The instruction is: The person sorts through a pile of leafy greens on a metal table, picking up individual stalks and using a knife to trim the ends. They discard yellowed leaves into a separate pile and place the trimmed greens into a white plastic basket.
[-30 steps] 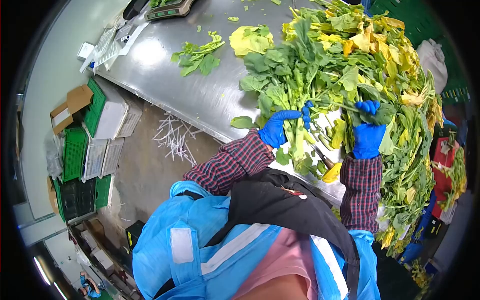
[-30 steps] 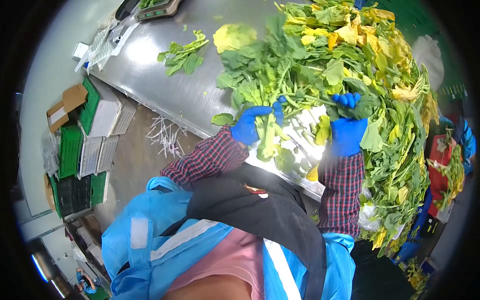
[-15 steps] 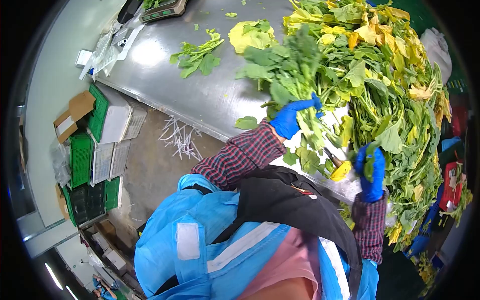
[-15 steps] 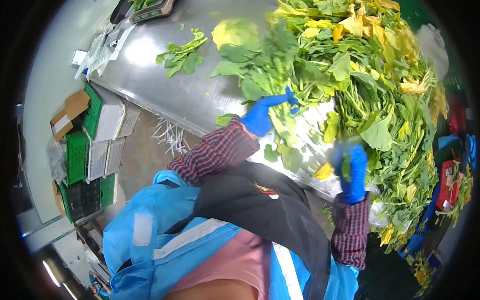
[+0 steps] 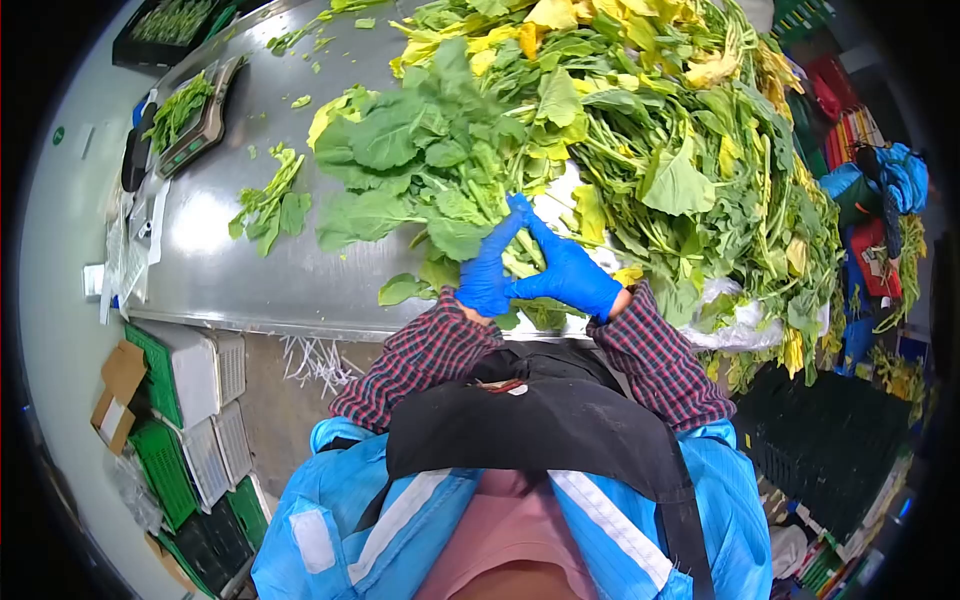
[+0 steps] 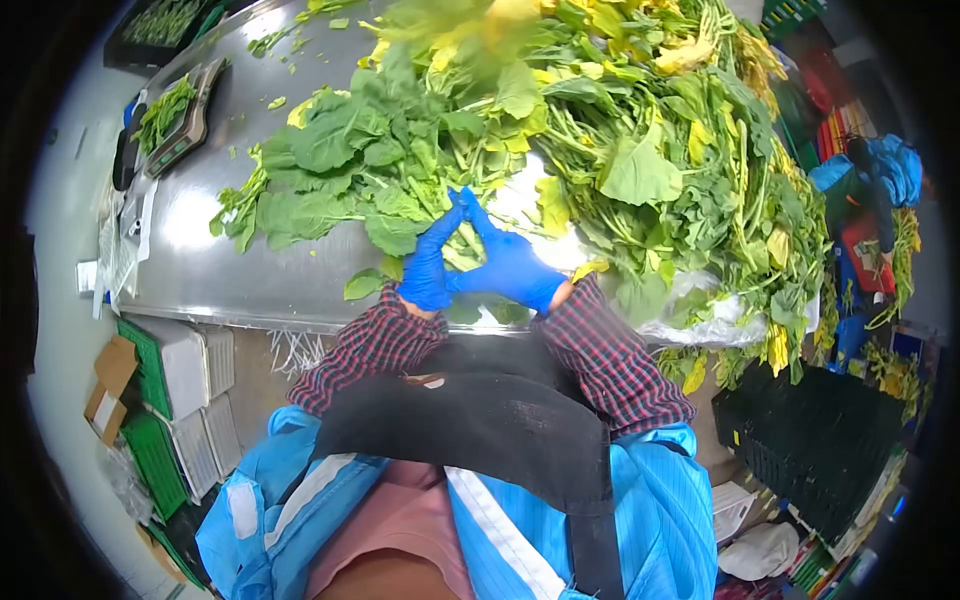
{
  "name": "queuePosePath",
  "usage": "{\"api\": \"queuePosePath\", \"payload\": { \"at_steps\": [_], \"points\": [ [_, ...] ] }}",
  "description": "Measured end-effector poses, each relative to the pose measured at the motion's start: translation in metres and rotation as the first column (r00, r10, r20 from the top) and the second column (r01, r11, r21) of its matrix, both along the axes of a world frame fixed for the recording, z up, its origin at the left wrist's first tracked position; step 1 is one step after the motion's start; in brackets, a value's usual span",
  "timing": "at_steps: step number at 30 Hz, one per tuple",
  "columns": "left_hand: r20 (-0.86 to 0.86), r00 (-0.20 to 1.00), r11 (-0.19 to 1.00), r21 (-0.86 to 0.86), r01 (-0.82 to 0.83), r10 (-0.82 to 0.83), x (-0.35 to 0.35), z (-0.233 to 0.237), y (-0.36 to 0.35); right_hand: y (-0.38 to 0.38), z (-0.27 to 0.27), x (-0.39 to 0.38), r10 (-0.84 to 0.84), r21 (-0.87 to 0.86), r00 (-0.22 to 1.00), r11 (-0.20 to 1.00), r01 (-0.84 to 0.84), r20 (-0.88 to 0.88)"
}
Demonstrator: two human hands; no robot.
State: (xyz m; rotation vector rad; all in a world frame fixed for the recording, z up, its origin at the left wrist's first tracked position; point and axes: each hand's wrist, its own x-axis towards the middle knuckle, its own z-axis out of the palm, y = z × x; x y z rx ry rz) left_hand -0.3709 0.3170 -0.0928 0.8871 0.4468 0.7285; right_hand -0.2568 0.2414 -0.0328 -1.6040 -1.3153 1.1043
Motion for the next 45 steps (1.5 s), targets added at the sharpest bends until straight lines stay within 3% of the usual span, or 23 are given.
{"api": "queuePosePath", "payload": {
  "at_steps": [2, 3, 5, 6, 7, 8, 9, 10, 13, 15, 17, 19, 21, 25, 27, 29, 31, 32, 33, 35, 39, 41, 45],
  "points": [
    [-0.012, 0.999, 0.862, -0.505, 0.037, -0.050, -0.007, -0.001, 0.001, -0.002, -0.006, -0.006, 0.026, -0.143, 0.991, 0.990, -0.007, 0.128],
    [-0.028, 0.999, 0.861, -0.508, 0.024, -0.045, -0.013, 0.000, -0.003, 0.004, 0.018, -0.012, 0.062, -0.473, 0.987, 0.881, 0.016, 0.149],
    [-0.243, 0.967, 0.936, -0.351, -0.015, -0.075, -0.020, 0.004, -0.007, -0.009, -0.016, -0.011, -0.015, -0.217, 0.999, 0.976, 0.021, 0.031],
    [-0.218, 0.962, 0.948, -0.305, 0.091, -0.162, -0.027, 0.007, -0.004, -0.014, -0.022, -0.011, -0.073, -0.208, 0.937, 0.978, 0.001, -0.341],
    [-0.233, 0.961, 0.948, -0.310, 0.071, -0.148, -0.036, -0.001, 0.003, -0.011, -0.010, -0.018, -0.077, -0.295, 0.975, 0.955, 0.012, -0.207],
    [-0.479, 0.834, 0.903, 0.170, 0.395, -0.275, -0.046, -0.013, 0.015, -0.016, -0.024, -0.008, -0.100, -0.305, 0.917, 0.952, -0.025, -0.385],
    [-0.728, 0.649, 0.521, 0.475, 0.710, -0.221, -0.059, -0.021, 0.023, -0.024, -0.039, 0.005, -0.126, -0.311, 0.825, 0.948, -0.063, -0.550],
    [-0.878, 0.382, 0.496, 0.205, 0.844, -0.288, -0.065, 0.030, 0.024, -0.026, -0.035, 0.005, -0.131, -0.344, 0.837, 0.936, -0.072, -0.532],
    [-0.739, 0.664, -0.206, 0.636, 0.744, 0.115, -0.060, 0.076, 0.010, -0.022, -0.014, -0.003, 0.004, -0.313, 0.894, 0.936, -0.161, -0.447],
    [-0.302, 0.923, -0.456, 0.805, 0.380, 0.238, -0.049, 0.070, 0.011, -0.021, -0.018, -0.015, 0.306, -0.277, 0.919, 0.887, -0.370, -0.247],
    [-0.372, 0.894, -0.430, 0.785, 0.446, 0.250, -0.046, 0.066, 0.014, -0.024, -0.008, -0.027, 0.183, -0.154, 0.966, 0.965, -0.212, -0.185],
    [-0.751, 0.606, -0.366, 0.503, 0.783, 0.262, -0.045, 0.081, 0.013, -0.023, 0.002, -0.025, 0.156, -0.313, 0.921, 0.909, -0.276, -0.358],
    [-0.769, 0.605, -0.364, 0.514, 0.777, 0.207, -0.045, 0.067, 0.022, -0.028, -0.002, -0.025, 0.082, -0.263, 0.862, 0.934, -0.241, -0.501],
    [-0.773, 0.635, -0.190, 0.622, 0.759, 0.005, -0.034, 0.059, 0.040, -0.028, -0.002, -0.007, -0.142, -0.315, 0.544, 0.918, -0.240, -0.827],
    [-0.836, 0.538, -0.010, 0.542, 0.840, -0.104, -0.028, 0.057, 0.050, -0.026, -0.011, 0.010, -0.250, -0.292, 0.161, 0.888, -0.354, -0.955],
    [-0.831, 0.550, 0.021, 0.551, 0.835, -0.079, -0.025, 0.055, 0.054, -0.036, -0.029, 0.017, -0.229, -0.246, 0.677, 0.967, 0.072, -0.700],
    [-0.751, 0.630, 0.363, 0.540, 0.759, -0.200, -0.026, 0.047, 0.055, -0.056, -0.091, 0.044, -0.467, -0.304, 0.877, 0.857, 0.416, -0.117],
    [-0.724, 0.640, 0.484, 0.476, 0.734, -0.259, -0.025, 0.043, 0.055, -0.065, -0.098, 0.043, -0.300, -0.108, 0.801, 0.906, 0.409, 0.518],
    [-0.724, 0.643, 0.483, 0.482, 0.731, -0.249, -0.024, 0.040, 0.057, -0.073, -0.105, 0.042, -0.229, 0.071, 0.571, 0.956, 0.286, 0.788],
    [-0.600, 0.685, 0.746, 0.208, 0.633, -0.414, -0.021, 0.035, 0.059, -0.077, -0.112, 0.043, -0.010, -0.091, 0.523, 0.982, 0.166, 0.852],
    [-0.493, 0.800, 0.820, 0.258, 0.511, -0.343, -0.016, 0.024, 0.062, -0.080, -0.126, 0.047, -0.068, -0.069, 0.556, 0.973, 0.222, 0.828],
    [-0.559, 0.783, 0.804, 0.315, 0.504, -0.273, -0.015, 0.020, 0.066, -0.080, -0.116, 0.048, -0.442, -0.142, 0.773, 0.821, 0.553, 0.455],
    [-0.722, 0.684, 0.762, 0.385, 0.520, -0.102, -0.008, 0.011, 0.068, -0.065, -0.089, 0.036, -0.643, 0.094, 0.765, 0.765, 0.637, 0.042]
  ]
}}
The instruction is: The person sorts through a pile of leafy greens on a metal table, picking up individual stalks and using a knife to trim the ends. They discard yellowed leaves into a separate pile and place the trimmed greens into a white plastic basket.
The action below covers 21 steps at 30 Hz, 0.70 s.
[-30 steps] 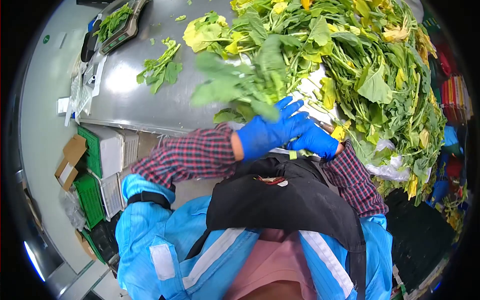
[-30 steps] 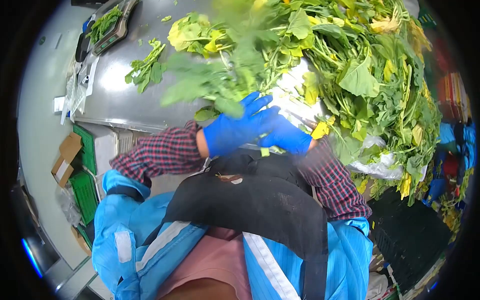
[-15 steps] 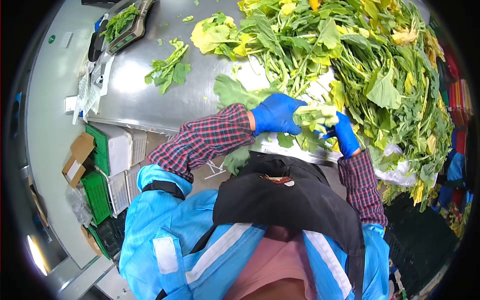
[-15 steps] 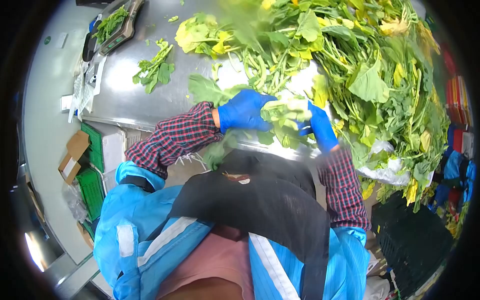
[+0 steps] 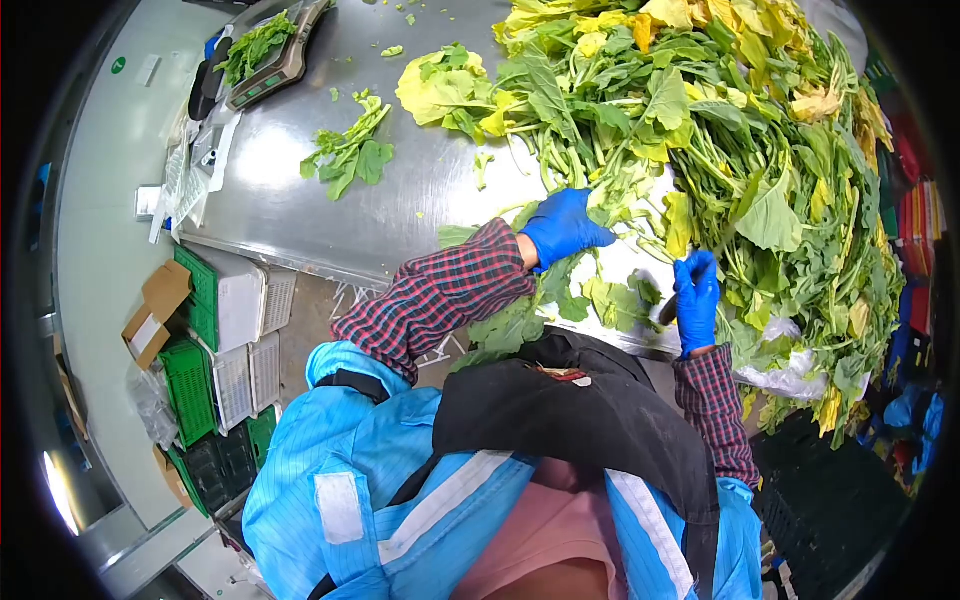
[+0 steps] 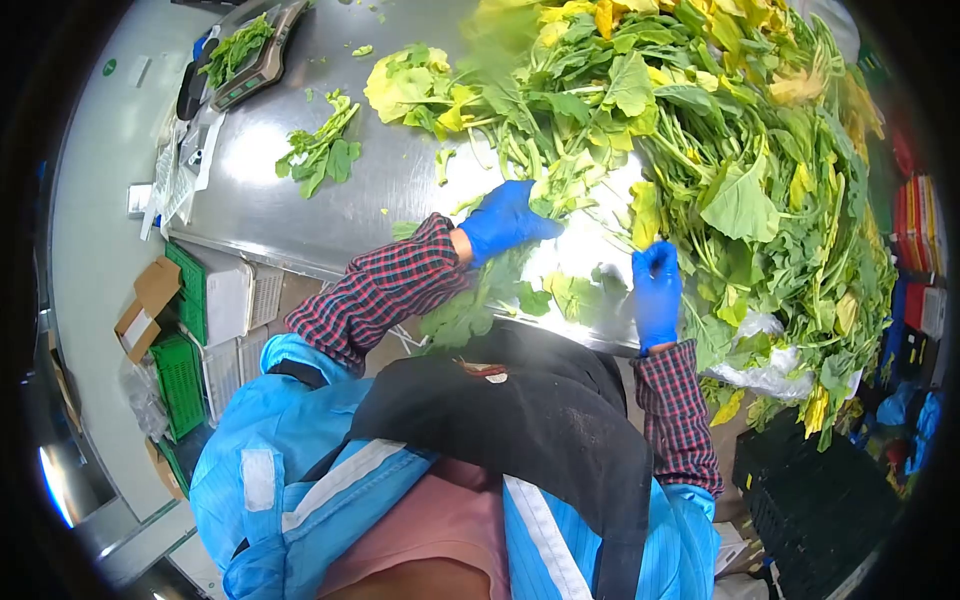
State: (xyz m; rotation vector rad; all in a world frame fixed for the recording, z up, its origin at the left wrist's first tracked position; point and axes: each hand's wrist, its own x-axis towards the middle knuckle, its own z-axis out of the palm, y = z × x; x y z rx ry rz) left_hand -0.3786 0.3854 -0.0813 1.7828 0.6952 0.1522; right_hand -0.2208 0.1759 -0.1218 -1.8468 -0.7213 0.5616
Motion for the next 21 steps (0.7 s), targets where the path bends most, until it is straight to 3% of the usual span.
{"api": "queuePosePath", "payload": {
  "at_steps": [1, 2, 4, 5, 8, 10, 11, 12, 13, 14, 15, 16, 17, 19, 20, 21],
  "points": [
    [-0.087, 0.996, 0.994, 0.104, -0.017, 0.026, 0.003, 0.007, -0.002, 0.012, 0.024, -0.010, 0.079, 0.067, 0.980, 0.993, -0.092, 0.181],
    [-0.086, 0.996, 0.995, 0.102, -0.012, 0.021, 0.006, 0.005, -0.003, 0.020, 0.054, -0.018, 0.146, -0.077, 0.985, 0.987, -0.139, 0.094],
    [-0.211, 0.977, 0.977, 0.203, 0.070, -0.026, 0.012, 0.001, -0.003, 0.029, 0.070, -0.023, 0.249, -0.073, 0.968, 0.967, -0.246, 0.036],
    [-0.212, 0.977, 0.977, 0.201, 0.072, -0.029, 0.014, 0.000, -0.005, 0.035, 0.070, -0.027, 0.259, -0.060, 0.959, 0.966, -0.253, 0.117],
    [-0.203, 0.979, 0.944, 0.314, 0.097, -0.033, 0.020, 0.009, -0.011, 0.045, 0.062, -0.032, 0.299, -0.180, 0.944, 0.945, -0.273, 0.139],
    [-0.228, 0.973, 0.916, 0.381, 0.123, -0.036, 0.024, 0.011, -0.017, 0.049, 0.044, -0.031, 0.296, -0.165, 0.934, 0.950, -0.265, 0.201],
    [-0.200, 0.978, 0.897, 0.418, 0.141, -0.060, 0.025, 0.008, -0.021, 0.048, 0.028, -0.026, 0.295, -0.270, 0.902, 0.939, -0.212, 0.317],
    [-0.221, 0.974, 0.911, 0.391, 0.130, -0.044, 0.027, 0.007, -0.023, 0.053, 0.020, -0.021, 0.315, -0.356, 0.847, 0.921, -0.162, 0.430],
    [-0.111, 0.994, 0.922, 0.383, 0.058, -0.017, 0.024, 0.005, -0.025, 0.055, 0.022, -0.022, 0.274, -0.303, 0.918, 0.935, -0.184, 0.286],
    [-0.200, 0.976, 0.933, 0.325, 0.152, -0.089, 0.023, 0.009, -0.024, 0.047, 0.010, -0.017, 0.438, -0.301, 0.770, 0.896, -0.328, 0.465],
    [-0.210, 0.971, 0.954, 0.252, 0.165, -0.113, 0.019, 0.007, -0.025, 0.044, -0.015, -0.022, 0.315, -0.322, 0.908, 0.920, -0.222, 0.275],
    [-0.199, 0.976, 0.916, 0.368, 0.160, -0.091, 0.014, -0.009, -0.033, 0.038, -0.026, -0.023, 0.334, -0.282, 0.877, 0.928, -0.243, 0.345],
    [-0.245, 0.958, 0.928, 0.300, 0.220, -0.148, 0.010, -0.009, -0.035, 0.037, -0.017, -0.031, 0.269, -0.292, 0.942, 0.934, -0.205, 0.200],
    [-0.250, 0.965, 0.946, 0.286, 0.153, -0.080, 0.004, -0.044, -0.047, 0.036, -0.036, -0.029, 0.344, -0.326, 0.917, 0.907, -0.268, 0.202],
    [-0.316, 0.944, 0.966, 0.200, 0.164, -0.094, -0.001, -0.036, -0.045, 0.038, -0.034, -0.032, 0.368, -0.361, 0.893, 0.894, -0.265, 0.257],
    [-0.242, 0.970, 0.976, 0.203, 0.075, -0.025, -0.006, -0.033, -0.042, 0.036, -0.046, -0.028, 0.433, -0.418, 0.813, 0.870, -0.263, 0.389]
  ]
}}
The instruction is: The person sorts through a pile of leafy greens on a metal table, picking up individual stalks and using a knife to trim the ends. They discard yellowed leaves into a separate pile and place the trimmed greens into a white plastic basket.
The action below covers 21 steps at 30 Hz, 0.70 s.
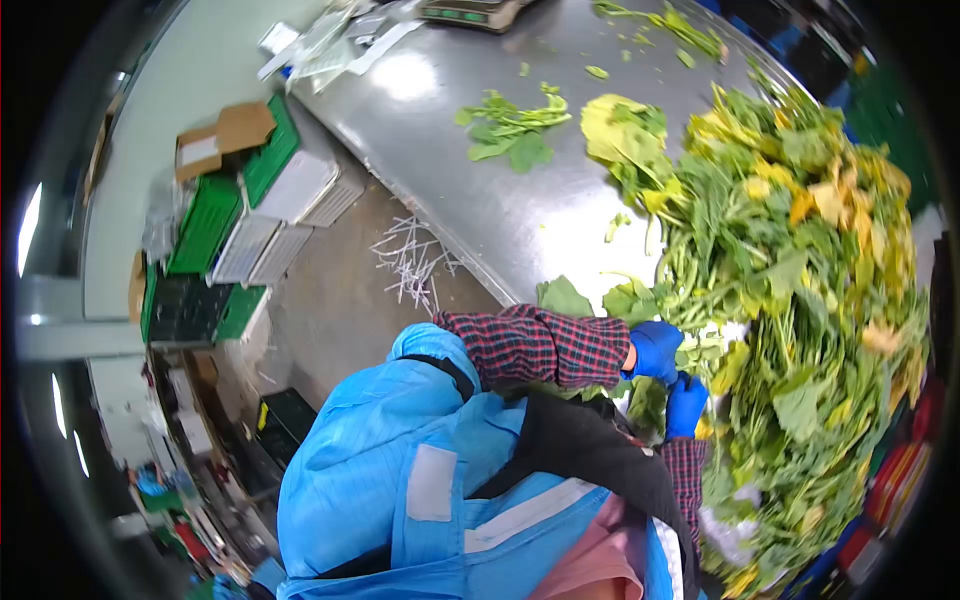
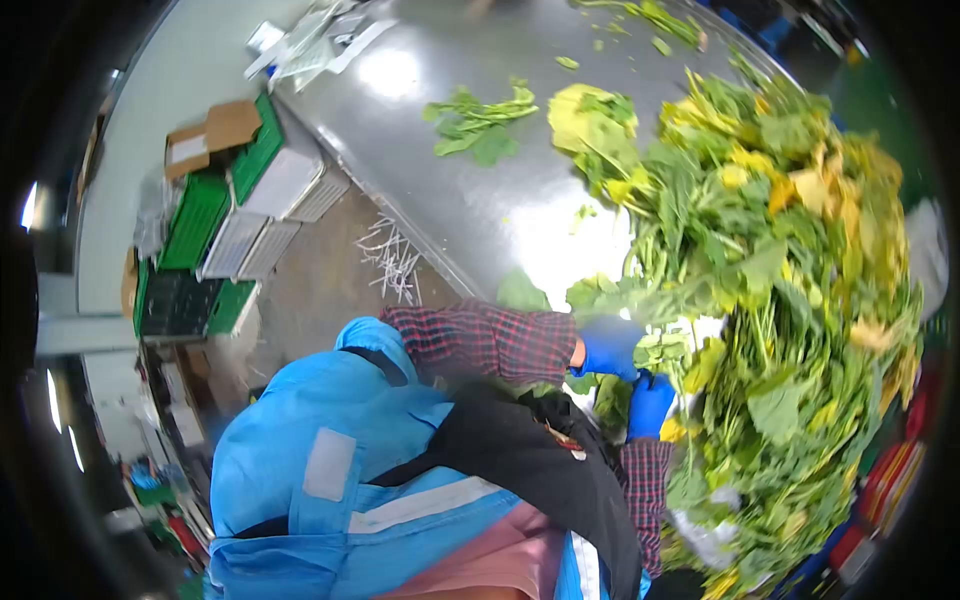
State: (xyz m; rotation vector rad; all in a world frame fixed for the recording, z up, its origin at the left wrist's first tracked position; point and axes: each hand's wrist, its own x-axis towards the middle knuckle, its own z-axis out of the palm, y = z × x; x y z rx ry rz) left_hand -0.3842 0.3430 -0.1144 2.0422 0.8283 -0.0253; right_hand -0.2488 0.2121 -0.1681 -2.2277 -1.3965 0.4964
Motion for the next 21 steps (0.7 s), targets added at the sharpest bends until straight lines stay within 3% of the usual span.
{"api": "queuePosePath", "payload": {
  "at_steps": [1, 2, 3, 4, 6, 7, 9, 12, 13, 17, 18, 19, 21],
  "points": [
    [0.072, 0.995, 0.997, -0.015, -0.069, 0.070, -0.007, 0.002, 0.007, -0.002, 0.001, 0.003, -0.062, -0.071, 0.945, 0.997, 0.041, -0.322],
    [0.089, 0.983, 0.981, -0.126, -0.149, 0.161, -0.025, 0.049, 0.027, -0.025, -0.030, 0.028, 0.111, -0.375, 0.993, 0.920, -0.117, -0.038],
    [0.142, 0.966, 0.975, -0.063, -0.211, 0.218, -0.044, 0.090, 0.046, -0.051, -0.058, 0.046, 0.178, -0.081, 0.981, 0.980, -0.184, -0.077],
    [0.192, 0.949, 0.968, -0.028, -0.248, 0.248, -0.057, 0.095, 0.064, -0.048, -0.021, 0.034, -0.196, -0.244, 0.878, 0.965, 0.094, -0.436],
    [0.205, 0.941, 0.951, 0.100, -0.294, 0.269, -0.088, 0.106, 0.109, -0.046, -0.010, 0.048, -0.166, -0.178, 0.772, 0.982, 0.069, -0.613],
    [0.171, 0.947, 0.932, 0.196, -0.305, 0.274, -0.107, 0.116, 0.135, -0.032, 0.006, 0.045, -0.122, -0.108, 0.827, 0.991, 0.074, -0.549],
    [0.029, 0.961, 0.871, 0.416, -0.262, 0.275, -0.139, 0.125, 0.191, -0.003, 0.036, 0.039, -0.333, -0.371, 0.778, 0.918, 0.138, -0.533],
    [-0.068, 0.945, 0.719, 0.667, -0.195, 0.319, -0.184, 0.118, 0.273, 0.022, 0.056, 0.014, -0.324, -0.352, 0.704, 0.929, 0.111, -0.633],
    [-0.114, 0.933, 0.693, 0.701, -0.168, 0.342, -0.198, 0.116, 0.297, 0.025, 0.053, 0.014, -0.241, -0.332, 0.715, 0.943, 0.013, -0.656],
    [-0.327, 0.884, 0.693, 0.721, 0.004, 0.334, -0.239, 0.097, 0.380, 0.060, 0.079, -0.035, -0.182, -0.407, 0.688, 0.896, -0.179, -0.702],
    [-0.323, 0.883, 0.699, 0.715, -0.008, 0.341, -0.243, 0.094, 0.392, 0.063, 0.064, -0.043, 0.022, -0.252, 0.708, 0.926, -0.280, -0.706],
    [-0.337, 0.881, 0.682, 0.731, 0.023, 0.331, -0.247, 0.093, 0.402, 0.075, 0.069, -0.055, 0.044, -0.279, 0.706, 0.900, -0.336, -0.707],
    [-0.349, 0.875, 0.663, 0.748, 0.043, 0.336, -0.250, 0.094, 0.421, 0.090, 0.052, -0.071, 0.478, 0.014, 0.682, 0.824, -0.567, -0.553]
  ]
}}
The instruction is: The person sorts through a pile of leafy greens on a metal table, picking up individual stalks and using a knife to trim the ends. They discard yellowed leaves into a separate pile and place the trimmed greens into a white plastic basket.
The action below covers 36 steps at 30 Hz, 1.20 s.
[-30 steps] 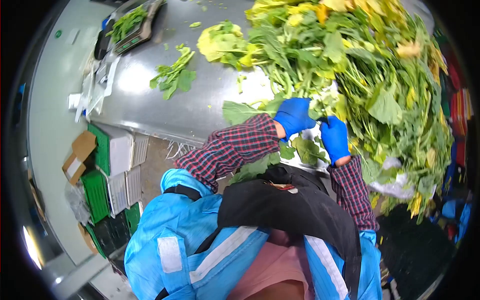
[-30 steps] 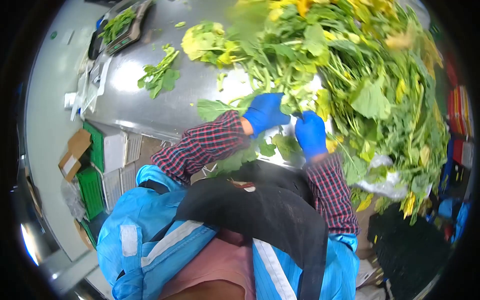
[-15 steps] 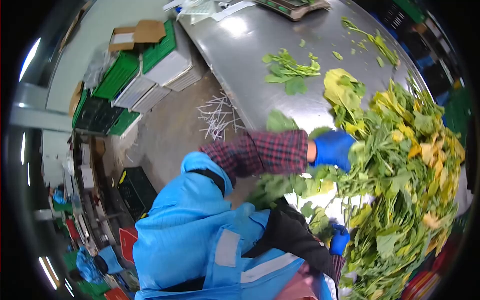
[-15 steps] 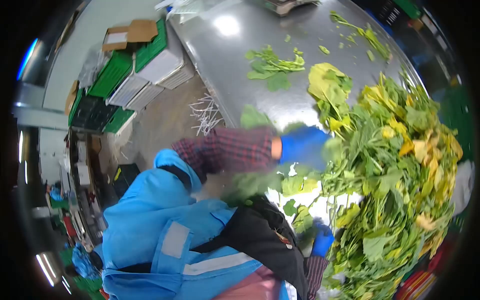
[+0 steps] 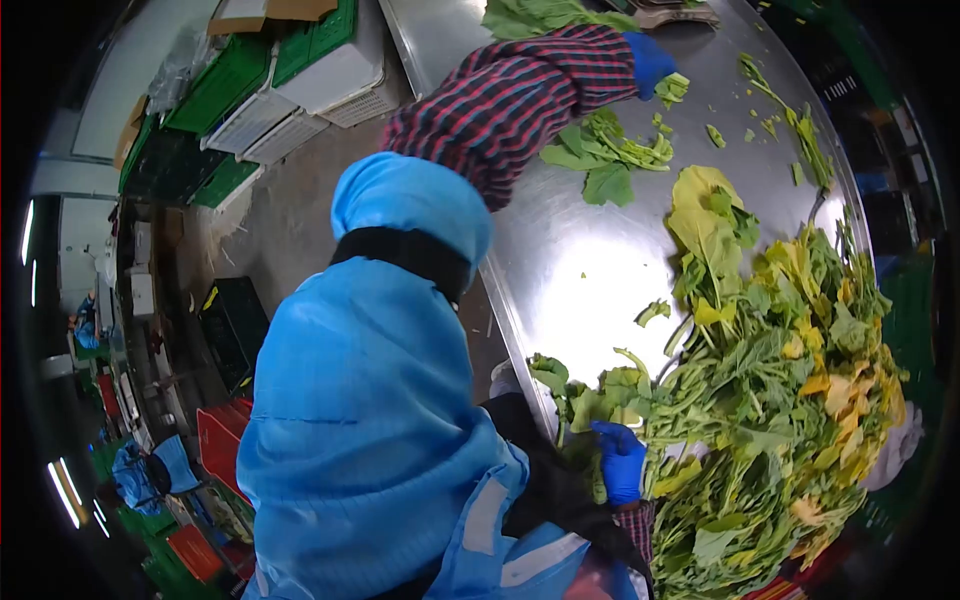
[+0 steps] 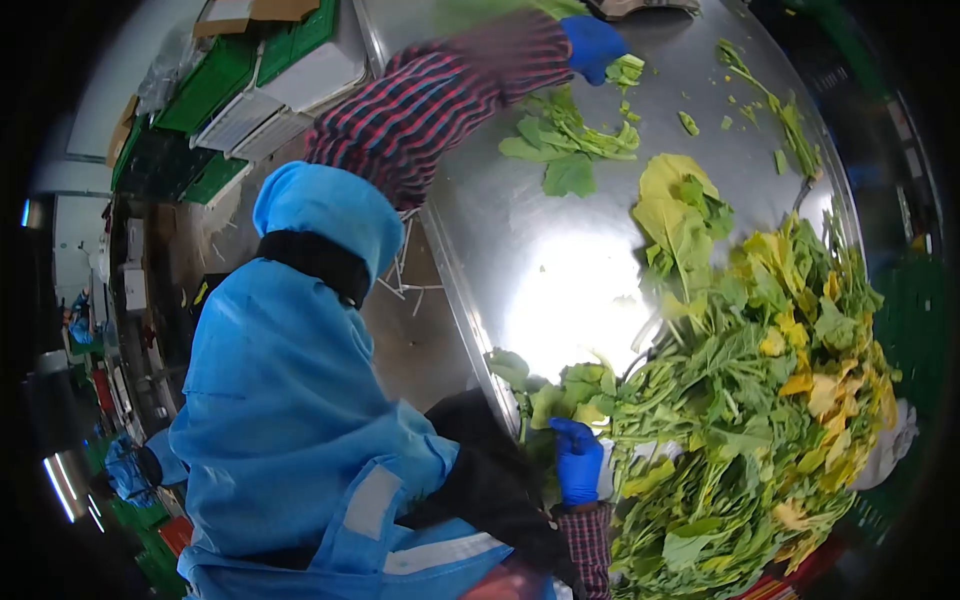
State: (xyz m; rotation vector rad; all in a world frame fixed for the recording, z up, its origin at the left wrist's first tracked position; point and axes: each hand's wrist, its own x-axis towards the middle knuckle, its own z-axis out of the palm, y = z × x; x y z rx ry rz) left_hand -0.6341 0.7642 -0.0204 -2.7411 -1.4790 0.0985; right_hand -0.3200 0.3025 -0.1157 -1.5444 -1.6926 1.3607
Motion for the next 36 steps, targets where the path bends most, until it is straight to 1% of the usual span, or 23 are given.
{"api": "queuePosePath", "payload": {
  "at_steps": [3, 6, 7, 9, 10, 12, 13, 15, 17, 18, 19, 20, 21, 23, 24, 26, 28, 30, 31, 32, 33, 34, 36],
  "points": [
    [-0.130, 0.991, 0.999, -0.041, 0.017, -0.022, 0.002, -0.017, 0.042, 0.024, 0.005, -0.029, 0.113, -0.056, 0.988, 0.993, -0.107, 0.105],
    [0.012, 0.993, 0.993, -0.011, 0.117, -0.117, -0.005, -0.059, 0.062, 0.045, 0.000, -0.044, 0.280, 0.013, 0.915, 0.955, -0.296, 0.290],
    [0.028, 0.997, 0.987, -0.147, 0.071, -0.067, -0.003, -0.091, 0.080, 0.052, 0.005, -0.050, 0.283, -0.010, 0.914, 0.956, -0.293, 0.290],
    [0.120, 0.992, 0.999, 0.014, 0.044, -0.046, -0.001, -0.169, 0.073, 0.065, 0.004, -0.058, 0.305, 0.024, 0.893, 0.943, -0.331, 0.330],
    [0.132, 0.990, 0.999, 0.015, 0.042, -0.044, 0.003, -0.167, 0.064, 0.069, 0.003, -0.059, 0.324, 0.057, 0.876, 0.929, -0.367, 0.357],
    [0.049, 0.975, 0.954, -0.221, -0.201, 0.217, 0.014, -0.162, 0.036, 0.078, 0.001, -0.059, 0.345, 0.059, 0.870, 0.919, -0.389, 0.353],
    [0.049, 0.975, 0.954, -0.221, -0.200, 0.216, 0.014, -0.155, 0.025, 0.084, 0.004, -0.062, 0.379, 0.033, 0.844, 0.906, -0.421, 0.379],
    [0.352, 0.931, 0.966, 0.192, -0.175, 0.099, 0.012, -0.146, -0.002, 0.087, 0.002, -0.064, 0.424, -0.003, 0.815, 0.888, -0.461, 0.395],
    [0.606, 0.795, 0.981, 0.163, -0.104, -0.017, 0.026, -0.155, -0.013, 0.096, -0.015, -0.066, 0.468, 0.092, 0.761, 0.823, -0.560, 0.450],
    [0.606, 0.793, 0.985, 0.165, -0.048, -0.063, 0.030, -0.149, -0.040, 0.103, -0.017, -0.071, 0.471, 0.102, 0.761, 0.818, -0.566, 0.446],
    [0.608, 0.787, 0.986, 0.165, 0.007, -0.107, 0.036, -0.145, -0.069, 0.110, -0.018, -0.077, 0.504, -0.003, 0.663, 0.797, -0.604, 0.554],
    [0.449, 0.893, 0.991, 0.101, -0.084, 0.030, 0.041, -0.143, -0.085, 0.113, -0.019, -0.082, 0.536, -0.114, 0.546, 0.773, -0.624, 0.644],
    [0.267, 0.948, 0.980, 0.052, -0.191, 0.171, 0.042, -0.146, -0.097, 0.113, -0.023, -0.084, 0.545, -0.112, 0.540, 0.763, -0.637, 0.641],
    [0.217, 0.932, 0.942, 0.107, -0.318, 0.290, 0.044, -0.159, -0.105, 0.117, -0.036, -0.086, 0.455, 0.136, 0.721, 0.790, -0.597, 0.523],
    [0.178, 0.903, 0.895, 0.158, -0.418, 0.391, 0.046, -0.169, -0.106, 0.118, -0.038, -0.087, 0.460, 0.138, 0.716, 0.785, -0.605, 0.525],
    [0.162, 0.911, 0.885, 0.222, -0.409, 0.380, 0.053, -0.196, -0.107, 0.115, -0.037, -0.088, 0.466, 0.149, 0.806, 0.825, -0.545, 0.365],
    [0.143, 0.919, 0.871, 0.294, -0.393, 0.367, 0.047, -0.185, -0.115, 0.119, -0.033, -0.089, 0.483, 0.197, 0.780, 0.785, -0.587, 0.398],
    [0.241, 0.936, 0.966, -0.033, -0.256, 0.257, 0.045, -0.166, -0.133, 0.120, -0.022, -0.086, 0.473, 0.231, 0.767, 0.765, -0.601, 0.434],
    [0.381, 0.899, 0.977, -0.071, -0.203, 0.215, 0.043, -0.154, -0.150, 0.121, -0.013, -0.083, 0.444, 0.240, 0.805, 0.795, -0.557, 0.394],
    [0.387, 0.902, 0.981, -0.095, -0.167, 0.191, 0.042, -0.141, -0.163, 0.119, -0.007, -0.077, 0.408, 0.238, 0.842, 0.831, -0.502, 0.352],
    [0.709, 0.652, 0.921, -0.387, 0.044, 0.267, 0.042, -0.121, -0.173, 0.115, -0.009, -0.069, 0.289, 0.220, 0.942, 0.920, -0.323, 0.173],
    [0.834, 0.306, 0.764, -0.546, 0.344, 0.459, 0.046, -0.103, -0.182, 0.114, -0.011, -0.058, 0.135, 0.173, 0.991, 0.976, -0.134, 0.001],
    [0.647, 0.031, 0.487, -0.604, 0.631, 0.762, 0.057, -0.076, -0.196, 0.119, -0.004, -0.040, -0.229, -0.142, 0.972, 0.965, 0.219, -0.055]
  ]
}}
